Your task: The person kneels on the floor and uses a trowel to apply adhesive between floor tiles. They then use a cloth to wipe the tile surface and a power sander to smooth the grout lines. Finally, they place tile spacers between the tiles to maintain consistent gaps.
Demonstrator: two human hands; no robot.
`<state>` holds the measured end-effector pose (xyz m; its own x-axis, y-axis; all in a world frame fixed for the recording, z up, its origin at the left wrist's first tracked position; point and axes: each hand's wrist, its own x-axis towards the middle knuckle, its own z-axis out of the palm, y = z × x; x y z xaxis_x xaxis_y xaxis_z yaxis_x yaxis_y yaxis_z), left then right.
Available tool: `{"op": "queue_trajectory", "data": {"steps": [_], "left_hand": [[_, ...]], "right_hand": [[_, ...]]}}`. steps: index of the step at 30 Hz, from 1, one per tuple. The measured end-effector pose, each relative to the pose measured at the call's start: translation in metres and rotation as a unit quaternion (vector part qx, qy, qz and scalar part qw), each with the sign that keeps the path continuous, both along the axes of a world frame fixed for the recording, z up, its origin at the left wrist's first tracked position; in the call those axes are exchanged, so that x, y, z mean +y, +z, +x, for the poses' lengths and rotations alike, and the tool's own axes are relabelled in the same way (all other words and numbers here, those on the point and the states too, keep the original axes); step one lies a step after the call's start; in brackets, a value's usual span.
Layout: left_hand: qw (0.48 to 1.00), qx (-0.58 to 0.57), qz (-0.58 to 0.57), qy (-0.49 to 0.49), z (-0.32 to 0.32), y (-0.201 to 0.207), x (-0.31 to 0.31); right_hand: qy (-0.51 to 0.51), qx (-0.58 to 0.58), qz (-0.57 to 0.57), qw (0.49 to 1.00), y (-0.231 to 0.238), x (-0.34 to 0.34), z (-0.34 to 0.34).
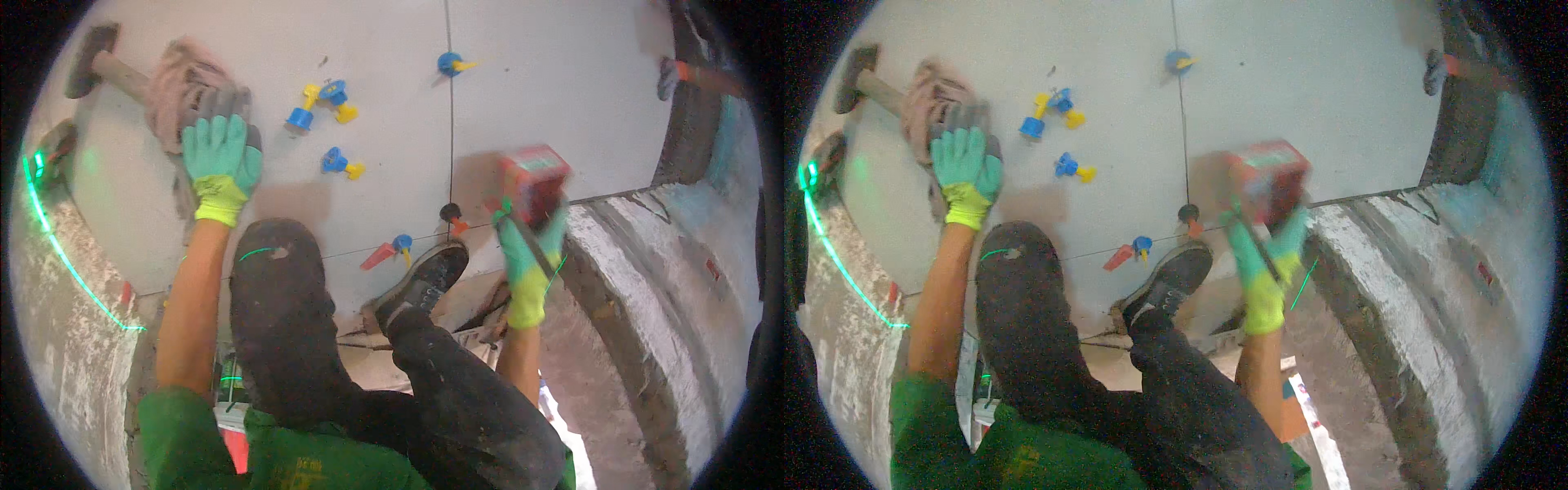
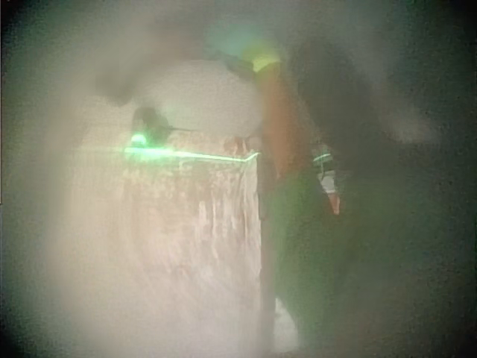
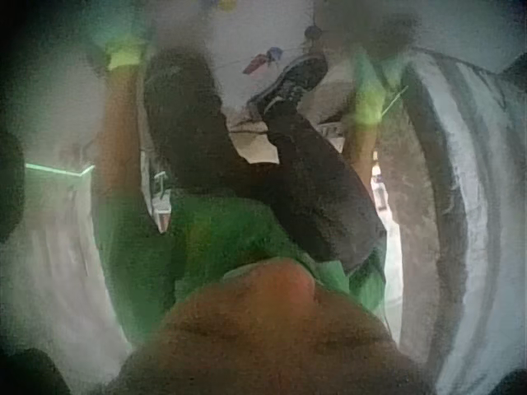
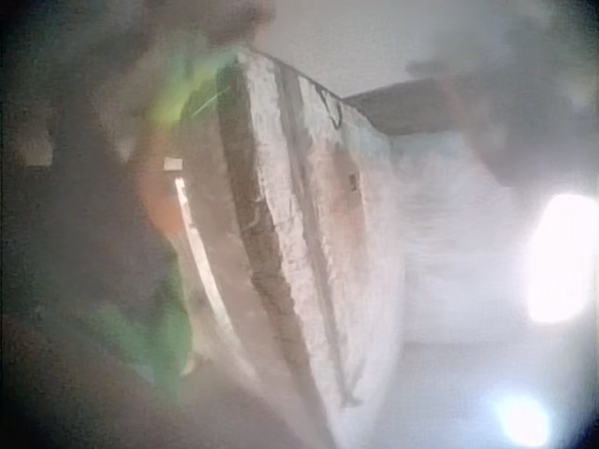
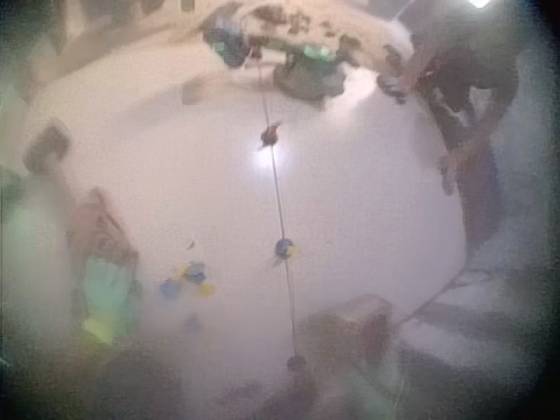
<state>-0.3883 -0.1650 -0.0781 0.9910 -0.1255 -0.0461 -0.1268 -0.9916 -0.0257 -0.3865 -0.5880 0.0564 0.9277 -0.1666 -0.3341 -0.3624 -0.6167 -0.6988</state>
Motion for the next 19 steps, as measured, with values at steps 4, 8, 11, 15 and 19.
{"op": "queue_trajectory", "data": {"steps": [4, 8, 11, 15, 19], "left_hand": [[0.999, -0.041, -0.02, -0.002, 0.007, 0.001, -0.008], [1.0, 0.013, -0.012, -0.001, 0.019, 0.01, -0.006], [0.99, 0.091, -0.102, -0.018, 0.03, 0.057, 0.001], [0.976, 0.14, -0.167, 0.006, 0.02, 0.179, -0.026], [0.918, 0.297, -0.263, 0.008, -0.018, 0.319, -0.084]], "right_hand": [[0.196, -0.031, -0.13, 0.972, -0.014, 0.068, 0.006], [0.237, 0.002, -0.01, 0.972, -0.004, 0.071, -0.026], [0.116, 0.147, 0.072, 0.98, 0.063, -0.019, -0.099], [-0.275, 0.258, 0.175, 0.91, 0.235, -0.15, -0.273], [-0.31, 0.069, 0.462, 0.828, 0.431, -0.29, -0.395]]}}
